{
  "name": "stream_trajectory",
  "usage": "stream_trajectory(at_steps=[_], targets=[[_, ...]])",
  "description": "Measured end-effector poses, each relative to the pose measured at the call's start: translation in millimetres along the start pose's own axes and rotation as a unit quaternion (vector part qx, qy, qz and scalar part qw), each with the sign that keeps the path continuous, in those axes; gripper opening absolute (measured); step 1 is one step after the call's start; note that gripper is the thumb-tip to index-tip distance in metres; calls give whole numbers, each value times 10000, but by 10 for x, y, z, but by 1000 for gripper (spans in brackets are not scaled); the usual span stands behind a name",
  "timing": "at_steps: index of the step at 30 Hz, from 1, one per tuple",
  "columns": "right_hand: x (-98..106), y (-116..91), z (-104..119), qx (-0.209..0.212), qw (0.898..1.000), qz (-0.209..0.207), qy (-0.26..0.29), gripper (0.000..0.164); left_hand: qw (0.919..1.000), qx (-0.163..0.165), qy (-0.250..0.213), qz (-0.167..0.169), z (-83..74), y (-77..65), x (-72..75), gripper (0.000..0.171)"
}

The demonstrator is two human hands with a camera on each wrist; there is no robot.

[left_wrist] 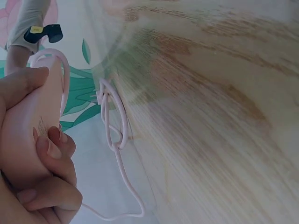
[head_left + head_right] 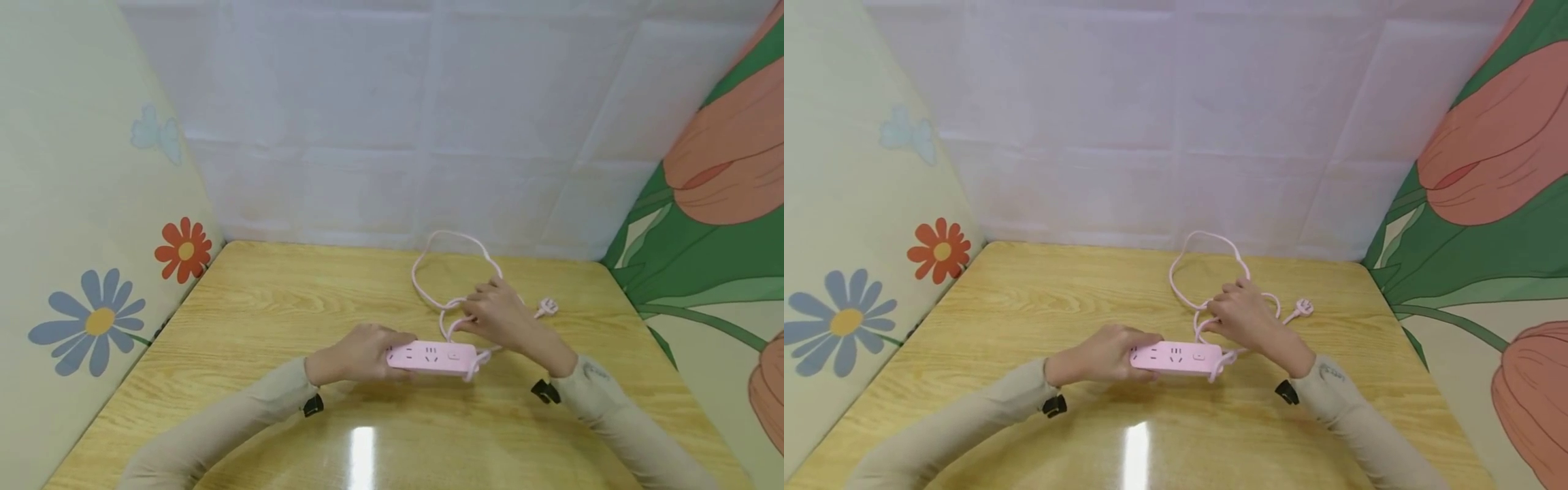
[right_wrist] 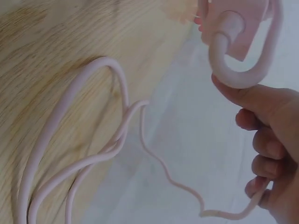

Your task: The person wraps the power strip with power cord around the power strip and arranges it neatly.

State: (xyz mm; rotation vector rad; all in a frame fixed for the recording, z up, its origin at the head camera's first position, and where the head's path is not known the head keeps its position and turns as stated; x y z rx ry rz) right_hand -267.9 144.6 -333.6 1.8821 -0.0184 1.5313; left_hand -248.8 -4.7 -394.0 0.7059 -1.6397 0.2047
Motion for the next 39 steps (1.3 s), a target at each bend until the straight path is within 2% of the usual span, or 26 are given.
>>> stream_trajectory(at_steps=[6, 12, 16, 23, 26, 32, 39], targets=[[56, 14, -31, -659, 9955, 200, 644, 34, 9999, 60, 93, -107, -16, -24, 23, 60], [96, 15, -66, -1164, 9801, 356, 1568, 13, 9964, 97, 636, -546, -27, -61, 155, 57], [118, 13, -64, -1211, 9715, 346, 2007, 7, 9955, 377, 593, -630, 1, -53, 190, 55], [178, -3, -55, -1303, 9521, 184, 2761, 10, 9930, 872, 458, -658, 64, -45, 221, 55], [189, -17, -43, -1356, 9463, 136, 2933, 9, 9916, 949, 478, -735, 79, -35, 236, 54], [149, -72, 40, -1288, 9367, 348, 3237, 8, 9892, 1056, 589, -832, 130, -43, 228, 48], [136, -134, 69, -1358, 9189, 515, 3667, 21, 9853, 1296, 632, -919, 245, -33, 275, 45]])
Point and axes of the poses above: each hand's wrist, its own y-axis towards the middle knuckle, its own x-axis out of the back of the hand, z = x × y, the point moved 9 cm from there along y, towards the middle knuckle, and after that the axes turned 9 degrees about y, right-handed, at the moved point
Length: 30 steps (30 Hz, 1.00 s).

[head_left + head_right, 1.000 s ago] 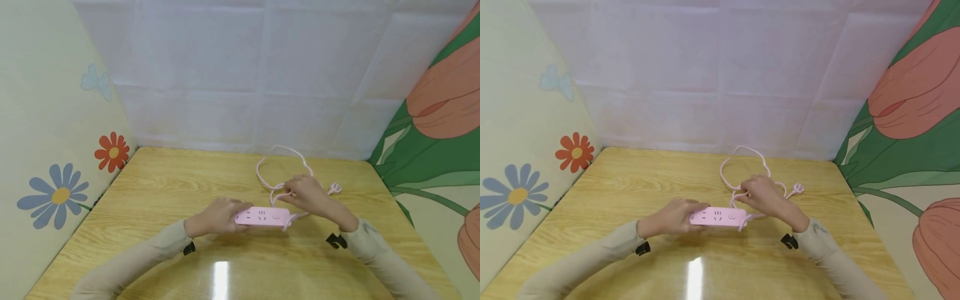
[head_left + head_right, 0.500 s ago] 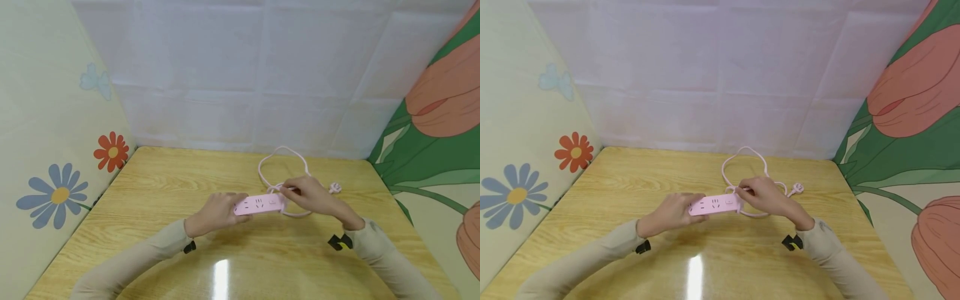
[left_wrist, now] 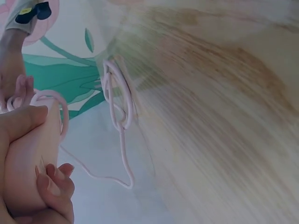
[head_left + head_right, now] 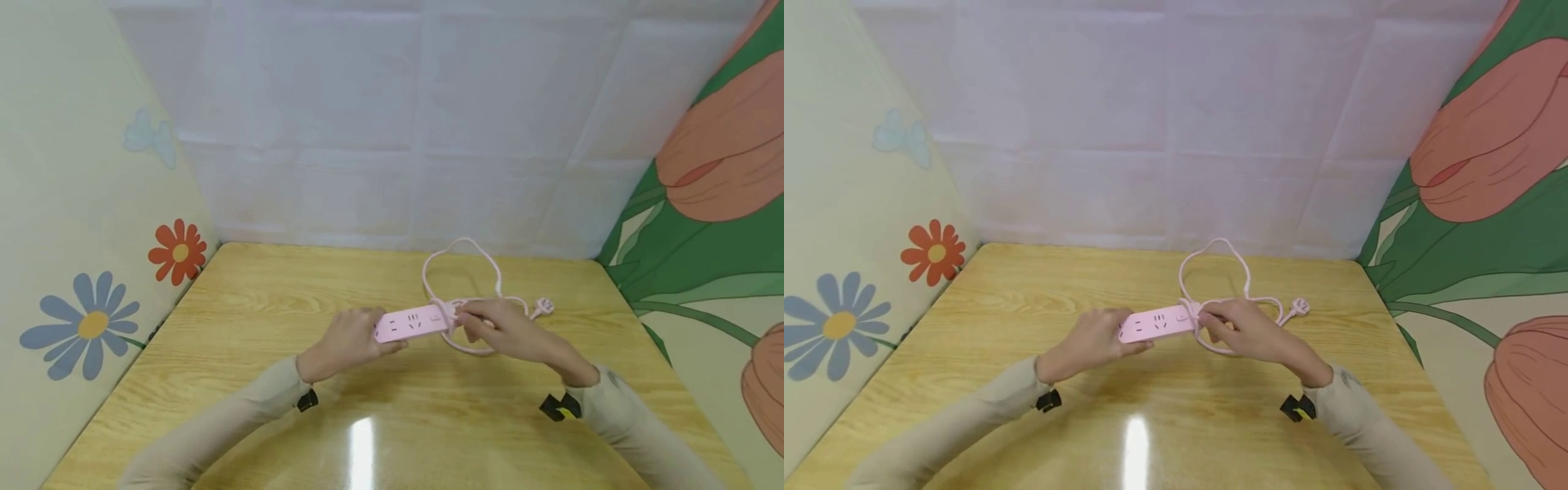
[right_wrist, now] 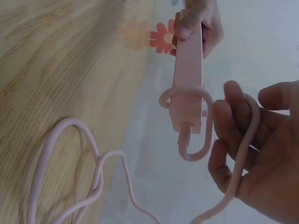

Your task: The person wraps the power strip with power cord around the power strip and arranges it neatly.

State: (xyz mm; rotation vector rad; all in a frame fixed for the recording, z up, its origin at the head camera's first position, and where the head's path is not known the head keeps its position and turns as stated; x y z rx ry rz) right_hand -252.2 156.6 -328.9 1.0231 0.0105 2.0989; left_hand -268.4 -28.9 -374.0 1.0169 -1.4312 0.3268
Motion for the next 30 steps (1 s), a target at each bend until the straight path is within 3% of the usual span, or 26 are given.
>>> stream_trajectory(at_steps=[7, 12, 19, 26, 30], targets=[[-163, -85, -94, -347, 9940, 829, 621, 29, 9997, 110, 156, -136, 82, 6, 62, 45], [-231, -104, -90, -276, 9933, 1033, 442, 30, 9997, 90, 137, -195, 94, 1, 89, 46], [-355, -180, -111, -421, 9767, 1681, 1270, 47, 9997, 141, 29, -189, 100, -11, 115, 48], [-378, -206, -154, -160, 9625, 1858, 1970, 44, 9993, 161, -156, -284, 84, -24, 171, 48], [-388, -200, -155, 138, 9605, 1809, 2110, 37, 9992, 192, -250, -263, 91, -22, 170, 48]])
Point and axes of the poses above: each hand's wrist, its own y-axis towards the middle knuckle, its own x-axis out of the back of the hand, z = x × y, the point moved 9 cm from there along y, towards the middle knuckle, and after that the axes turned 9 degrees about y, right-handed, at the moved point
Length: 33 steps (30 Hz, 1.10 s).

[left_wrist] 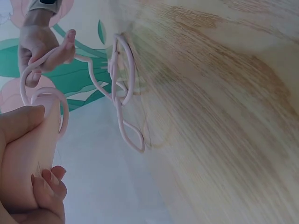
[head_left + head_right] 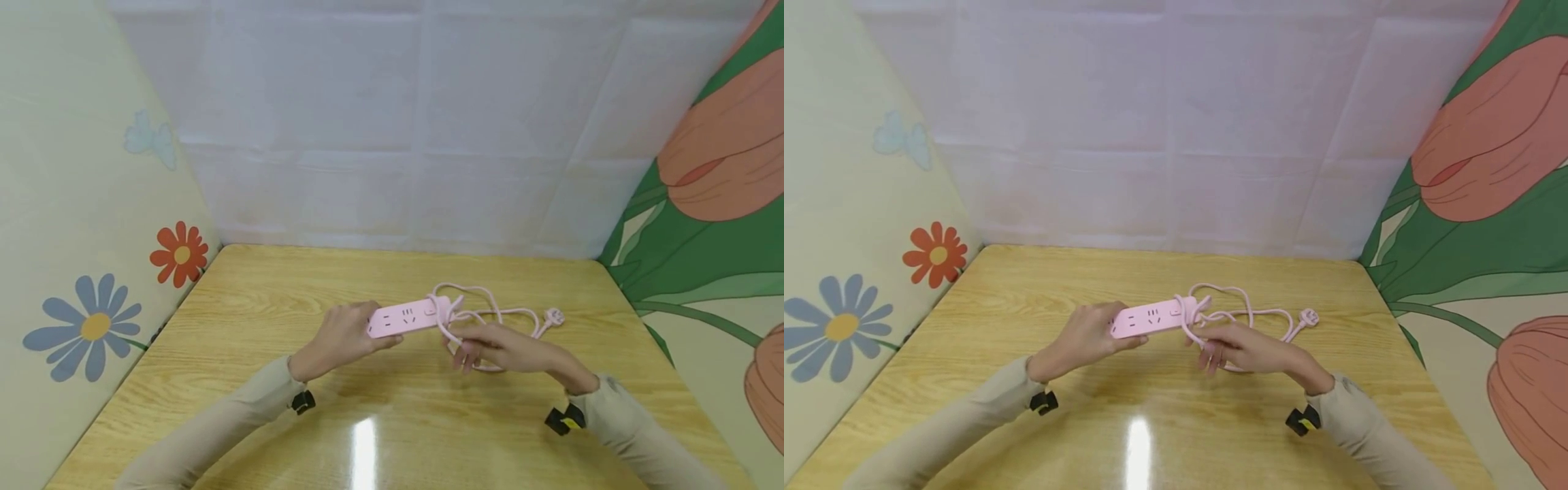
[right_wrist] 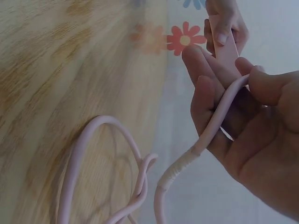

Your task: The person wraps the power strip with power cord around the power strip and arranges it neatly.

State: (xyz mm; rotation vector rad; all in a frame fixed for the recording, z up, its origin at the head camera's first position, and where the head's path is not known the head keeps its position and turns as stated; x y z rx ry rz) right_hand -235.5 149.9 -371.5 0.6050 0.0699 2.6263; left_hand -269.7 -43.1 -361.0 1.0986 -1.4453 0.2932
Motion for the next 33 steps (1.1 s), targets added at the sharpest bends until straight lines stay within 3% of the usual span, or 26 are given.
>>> stream_trajectory(at_steps=[6, 11, 15, 22, 33], targets=[[19, -17, -11, 306, 9990, -112, -310, 36, 9990, 193, -403, 103, 46, -4, -46, 45], [-9, 4, -42, 555, 9982, -57, -203, 33, 9976, 229, -655, 68, 36, -11, -49, 45], [-40, 34, -122, 459, 9989, -99, -33, 29, 9978, 216, -625, 8, 26, -9, -37, 45], [-74, 66, -220, 265, 9992, -214, -210, 20, 9972, 230, -715, 8, 18, 1, -39, 43], [-55, 84, -225, 686, 9872, -568, -1320, 19, 9934, -47, -1138, -160, -79, -20, -32, 44]])
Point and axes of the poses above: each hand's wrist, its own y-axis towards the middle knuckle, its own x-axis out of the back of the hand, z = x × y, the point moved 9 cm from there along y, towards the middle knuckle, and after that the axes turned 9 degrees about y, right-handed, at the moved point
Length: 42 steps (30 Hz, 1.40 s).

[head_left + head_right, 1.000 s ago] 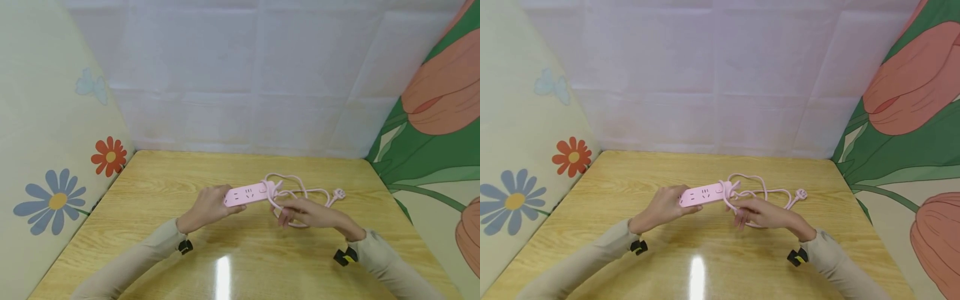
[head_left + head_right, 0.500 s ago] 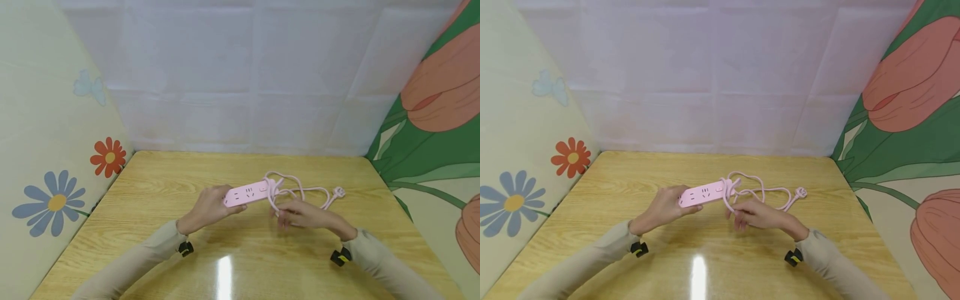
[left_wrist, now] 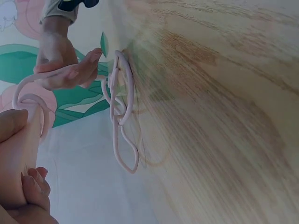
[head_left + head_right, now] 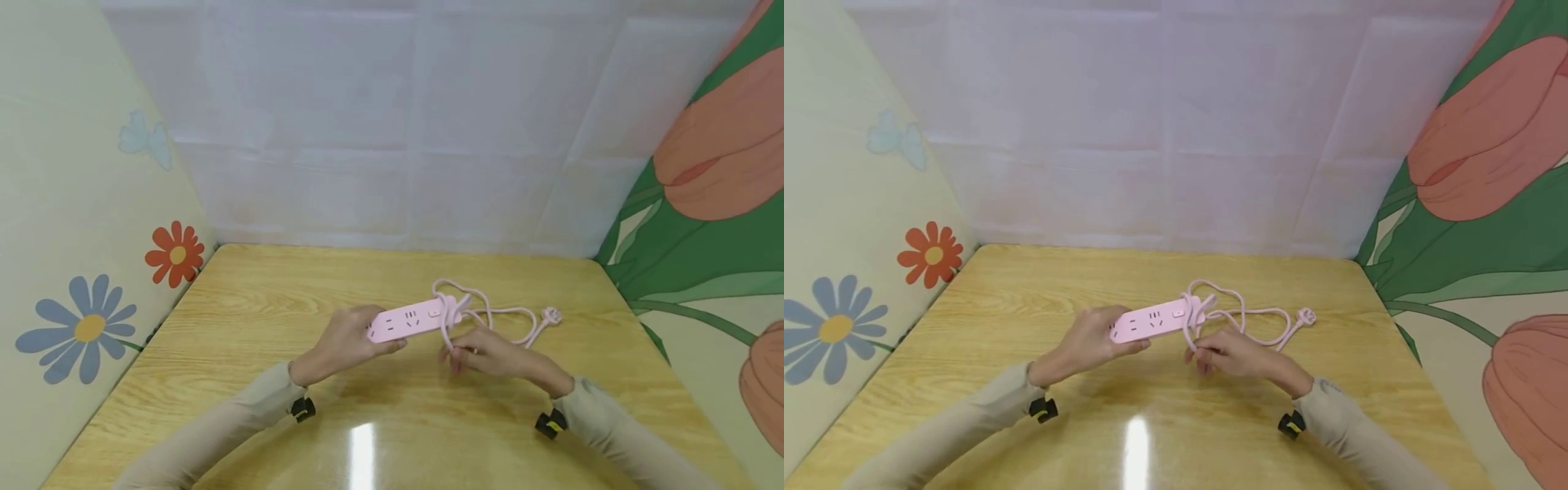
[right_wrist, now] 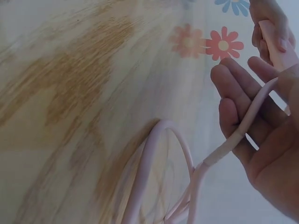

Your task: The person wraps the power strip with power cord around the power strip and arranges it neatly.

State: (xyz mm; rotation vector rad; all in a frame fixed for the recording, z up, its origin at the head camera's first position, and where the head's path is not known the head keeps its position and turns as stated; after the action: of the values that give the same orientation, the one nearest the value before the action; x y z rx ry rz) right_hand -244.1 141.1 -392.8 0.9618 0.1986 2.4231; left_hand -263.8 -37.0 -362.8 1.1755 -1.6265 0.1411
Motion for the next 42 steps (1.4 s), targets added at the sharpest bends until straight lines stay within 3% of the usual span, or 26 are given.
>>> stream_trajectory(at_steps=[6, 10, 12, 17, 22, 26, 29, 32, 34, 39, 42], targets=[[25, 8, -64, -207, 9989, -296, -308, 19, 9998, 84, -140, -86, 15, -28, 12, 43], [96, 2, -145, -149, 9957, -631, -655, 56, 9995, 96, -274, -88, 16, -48, 33, 42], [137, -4, -165, 19, 9922, -831, -929, 64, 9994, 68, -323, -57, 10, -55, 36, 43], [185, -16, -205, 42, 9882, -1060, -1109, 49, 9993, -57, -382, -1, -9, -67, 28, 41], [164, 13, -311, -1067, 9868, -870, -854, 15, 9985, -364, -399, 29, -64, -79, 9, 44], [192, 1, -366, -1735, 9780, -854, -778, 12, 9973, -606, -421, -67, -100, -86, 13, 44], [219, 1, -363, -1714, 9783, -819, -832, 17, 9953, -890, -312, -226, -133, -104, 25, 43], [232, 32, -321, -1391, 9835, -703, -915, 16, 9929, -1130, -169, -326, -167, -127, 24, 43], [247, 40, -310, -1302, 9843, -643, -1005, 12, 9921, -1201, -154, -333, -178, -139, 18, 43], [301, 101, -241, -1143, 9859, -563, -1088, 32, 9913, -1265, -123, -354, -184, -144, 12, 44], [302, 128, -219, -1109, 9860, -496, -1146, 31, 9906, -1323, -118, -313, -187, -152, -11, 45]])
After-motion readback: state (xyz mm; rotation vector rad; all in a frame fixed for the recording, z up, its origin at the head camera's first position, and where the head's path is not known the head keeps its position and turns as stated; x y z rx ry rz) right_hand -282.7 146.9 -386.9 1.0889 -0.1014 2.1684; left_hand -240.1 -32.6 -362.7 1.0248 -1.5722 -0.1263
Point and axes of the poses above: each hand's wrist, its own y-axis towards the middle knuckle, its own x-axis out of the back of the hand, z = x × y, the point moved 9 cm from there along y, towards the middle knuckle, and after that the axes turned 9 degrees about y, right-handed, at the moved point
